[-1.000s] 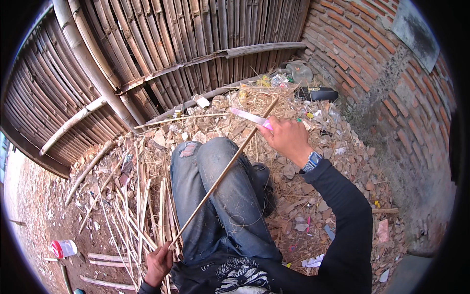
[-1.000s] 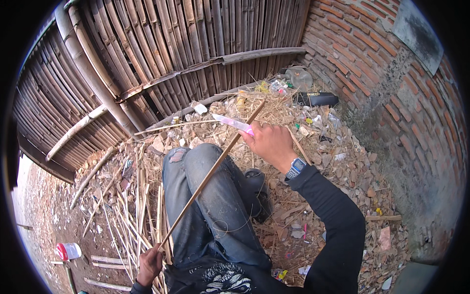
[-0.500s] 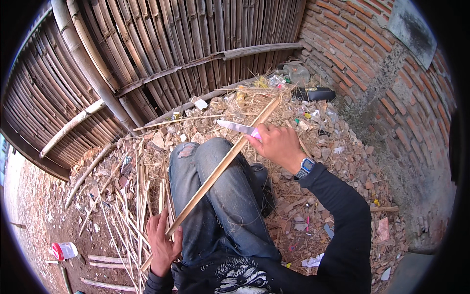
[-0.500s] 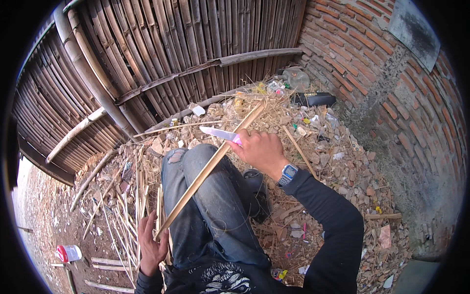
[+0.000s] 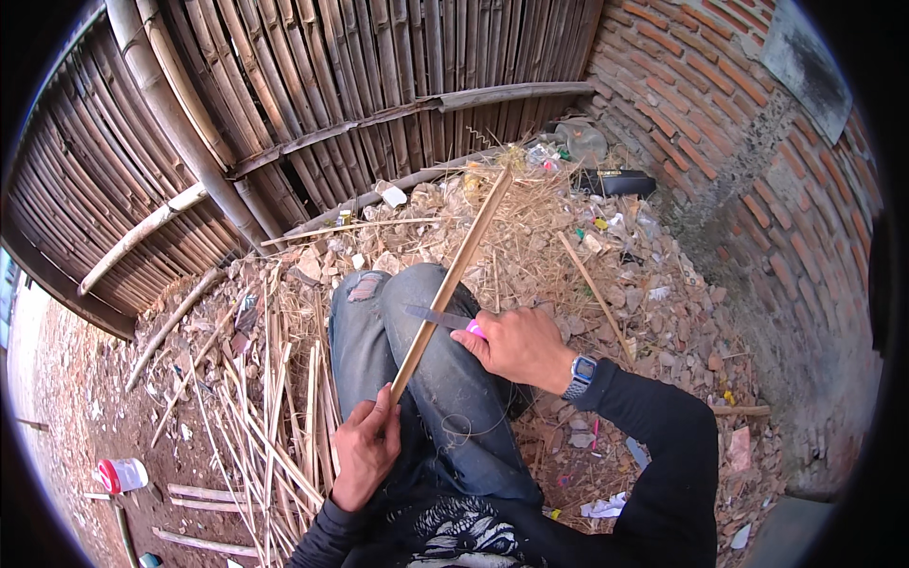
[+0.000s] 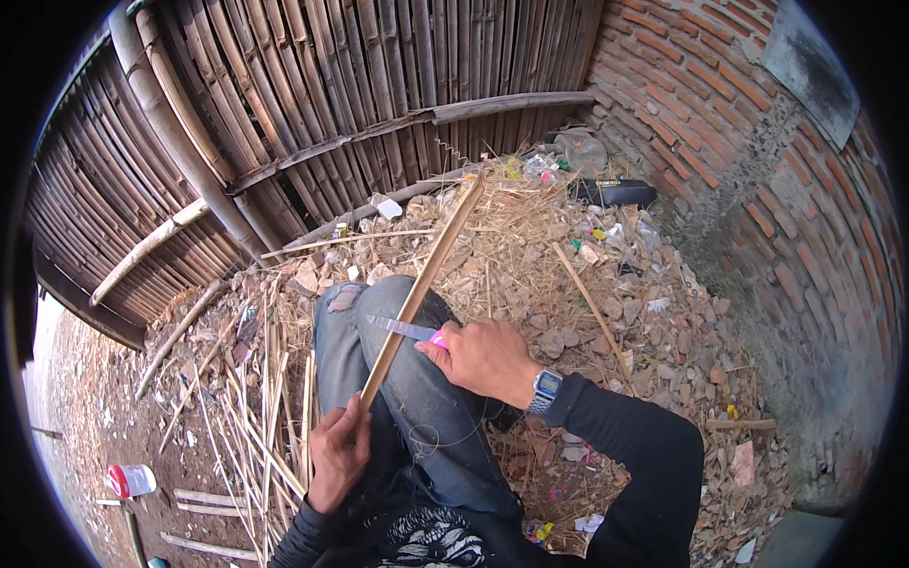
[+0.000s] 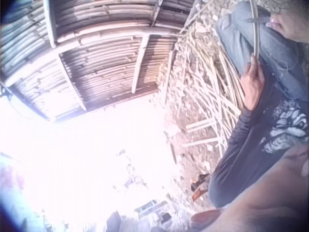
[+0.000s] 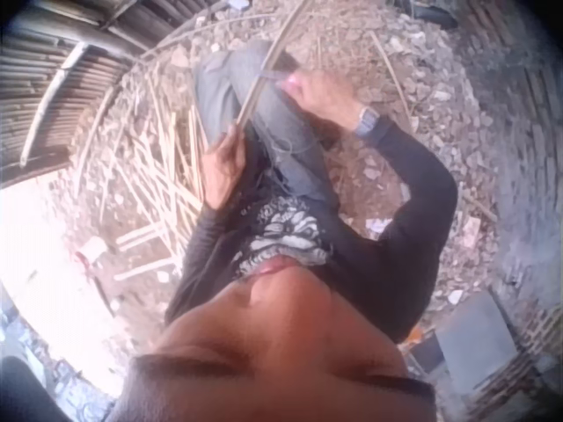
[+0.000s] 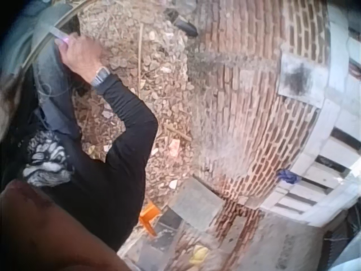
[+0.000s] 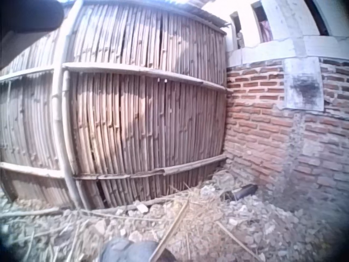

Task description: The person whittles a thin strip of bamboo using a knife, shaving off small pieces to smooth and shape the wood while sitting on the ground.

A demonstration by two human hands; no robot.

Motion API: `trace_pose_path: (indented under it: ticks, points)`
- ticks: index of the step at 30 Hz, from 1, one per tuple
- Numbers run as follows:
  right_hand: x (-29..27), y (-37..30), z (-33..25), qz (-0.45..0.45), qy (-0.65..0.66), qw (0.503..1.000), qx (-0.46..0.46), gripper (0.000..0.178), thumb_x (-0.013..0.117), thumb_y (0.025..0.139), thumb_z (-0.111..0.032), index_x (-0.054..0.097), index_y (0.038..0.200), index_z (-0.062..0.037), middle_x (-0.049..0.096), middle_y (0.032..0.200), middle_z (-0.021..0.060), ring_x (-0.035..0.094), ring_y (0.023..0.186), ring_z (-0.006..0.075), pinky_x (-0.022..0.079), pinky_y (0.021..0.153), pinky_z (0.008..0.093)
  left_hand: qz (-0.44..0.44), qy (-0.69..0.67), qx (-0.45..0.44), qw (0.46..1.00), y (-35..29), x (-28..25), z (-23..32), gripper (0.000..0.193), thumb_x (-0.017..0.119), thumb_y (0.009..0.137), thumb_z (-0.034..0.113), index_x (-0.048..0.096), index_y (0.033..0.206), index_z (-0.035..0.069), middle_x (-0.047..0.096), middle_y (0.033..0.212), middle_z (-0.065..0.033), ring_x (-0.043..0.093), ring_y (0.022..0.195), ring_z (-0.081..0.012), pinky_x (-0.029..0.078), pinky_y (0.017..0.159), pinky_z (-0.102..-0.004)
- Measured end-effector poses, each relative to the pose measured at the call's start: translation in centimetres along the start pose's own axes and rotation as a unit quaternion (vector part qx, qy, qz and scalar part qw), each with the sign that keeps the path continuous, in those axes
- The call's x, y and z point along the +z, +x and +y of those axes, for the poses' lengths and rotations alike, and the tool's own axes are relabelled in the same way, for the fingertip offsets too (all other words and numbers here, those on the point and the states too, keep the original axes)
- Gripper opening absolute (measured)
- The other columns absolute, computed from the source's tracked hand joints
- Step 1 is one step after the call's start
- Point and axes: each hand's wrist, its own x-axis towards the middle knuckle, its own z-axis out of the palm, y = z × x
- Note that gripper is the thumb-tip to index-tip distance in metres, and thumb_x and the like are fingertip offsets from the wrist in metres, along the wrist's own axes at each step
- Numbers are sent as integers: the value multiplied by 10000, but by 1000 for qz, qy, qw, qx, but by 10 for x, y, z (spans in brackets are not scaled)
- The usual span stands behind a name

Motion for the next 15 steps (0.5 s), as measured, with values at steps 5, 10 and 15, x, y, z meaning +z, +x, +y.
trace_pose_path:
  ticks: [5, 10, 15]
  points:
    - [18, -8, -3, -2, -5, 1000, -26, 526, 565, 1002, -544, 666, 763, -86, 623, 542, 159, 658, 509, 380, 526, 476, 497, 0, -14, 18, 1000, -4, -5, -6, 329, 724, 882, 1, 693, 1209, -9, 596, 717, -161, 608, 564, -300, 459, 529, -400]
    - [25, 13, 28, 84, -36, 995, -51, 527, 580, 977, -578, 671, 743, -114, 628, 537, 125, 664, 493, 334, 524, 451, 457, -47, -21, 9, 999, 1, -20, -12, 359, 748, 886, 26, 691, 1239, -2, 609, 738, -148, 616, 560, -297, 479, 533, -401]
    - [22, 32, 59, 112, -96, 989, -28, 530, 559, 983, -591, 682, 767, -123, 631, 536, 127, 659, 470, 324, 523, 445, 462, -54, -30, 13, 998, 3, -27, -14, 329, 735, 875, 9, 689, 1198, -28, 611, 724, -164, 634, 582, -313, 486, 541, -400]
